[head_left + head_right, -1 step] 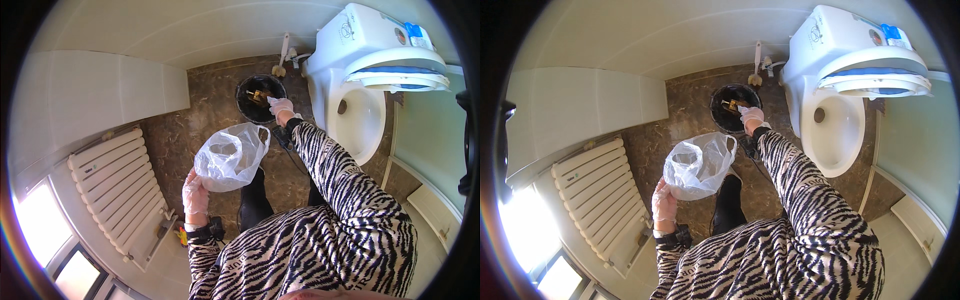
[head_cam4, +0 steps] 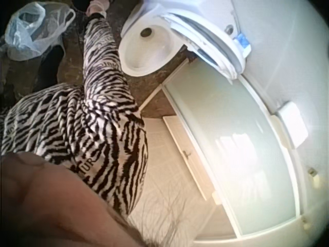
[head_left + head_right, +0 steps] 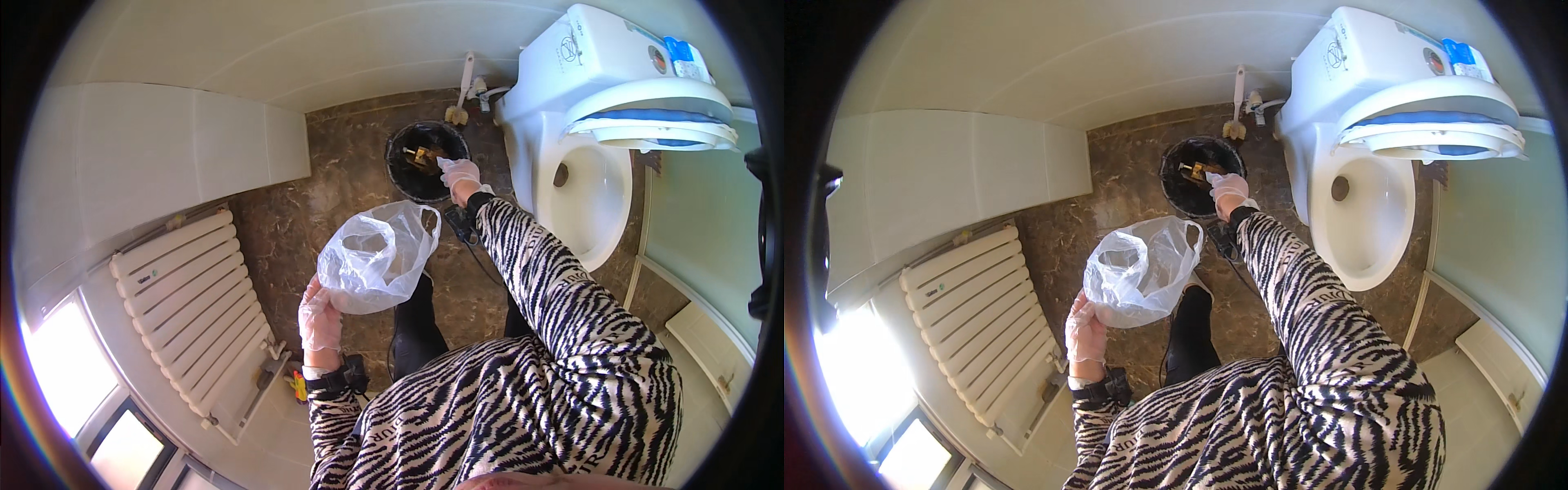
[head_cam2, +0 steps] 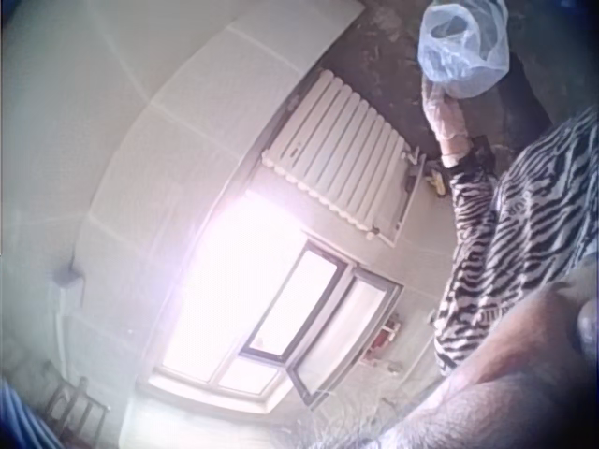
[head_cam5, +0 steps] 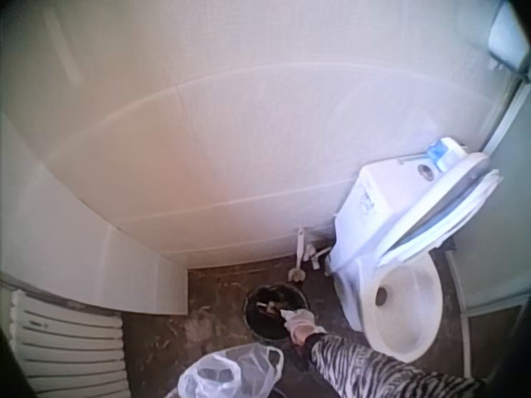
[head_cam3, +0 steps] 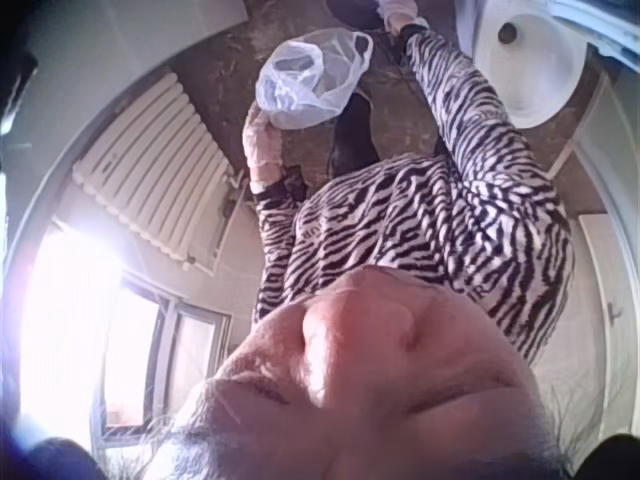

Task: The person wipes the sink and countertop with a cloth, then places the cloth into a plastic bag and disposes of it in a bin. They open a cabinet under the sink, move a potty seat, and use a small tool to clean debris from a hairbrush over the sink.

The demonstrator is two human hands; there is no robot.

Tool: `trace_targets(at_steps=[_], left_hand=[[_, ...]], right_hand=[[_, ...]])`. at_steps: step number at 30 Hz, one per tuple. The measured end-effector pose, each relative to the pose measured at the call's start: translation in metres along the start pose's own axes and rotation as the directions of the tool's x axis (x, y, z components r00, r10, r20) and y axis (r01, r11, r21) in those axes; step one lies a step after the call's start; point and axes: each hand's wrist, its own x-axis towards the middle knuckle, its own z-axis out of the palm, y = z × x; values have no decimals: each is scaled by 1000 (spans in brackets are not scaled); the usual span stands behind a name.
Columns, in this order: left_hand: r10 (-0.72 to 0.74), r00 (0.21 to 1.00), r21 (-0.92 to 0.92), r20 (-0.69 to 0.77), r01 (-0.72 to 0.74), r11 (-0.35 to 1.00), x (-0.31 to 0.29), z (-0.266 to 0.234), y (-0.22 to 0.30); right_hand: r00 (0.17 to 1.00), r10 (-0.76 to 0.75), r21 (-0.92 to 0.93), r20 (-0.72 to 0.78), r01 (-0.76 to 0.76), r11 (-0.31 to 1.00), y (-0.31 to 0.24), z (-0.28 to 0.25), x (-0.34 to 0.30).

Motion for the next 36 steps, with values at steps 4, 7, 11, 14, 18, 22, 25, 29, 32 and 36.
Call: trace_targets(at_steps=[4, 7, 11, 14, 18, 22, 25, 29, 32, 36], left_hand=[[37, 996, -34, -81, -39, 999, 3, -1, -1], [-12, 996, -48, -94, 8, 999, 2, 1, -7], [63, 997, -90, -41, -67, 994, -6, 13, -21], [12, 993, -23, -118, -15, 1000, -5, 28, -27], [172, 981, 233, -89, -147, 961, 14, 56, -38], [118, 982, 165, -145, -93, 982, 49, 80, -61], [313, 943, 284, -117, -270, 920, 76, 99, -85], [655, 751, 714, 82, -503, 487, 91, 135, -105], [720, 626, 868, 299, -492, 68, 84, 162, -110], [470, 743, 868, 476, -484, -115, 77, 183, -114]], right_hand=[[986, -136, -407, 96, 164, 898, 0, -3, -5], [918, -339, -616, 206, 391, 684, -5, -7, -27], [993, 117, -365, 33, -97, 926, -21, -21, -50], [978, 207, -440, 1, -186, 878, -22, -37, -60], [980, -122, -286, 155, 163, 944, -11, -47, -71], [983, -151, 52, -101, 157, 986, -15, -52, -106], [872, -403, -76, -278, 398, 914, -23, -56, -153], [810, -586, 34, -24, 586, 810, -16, -43, -213], [856, -487, 126, 172, 471, 873, -11, -27, -222], [937, -275, 151, 216, 246, 957, -12, -23, -203]])
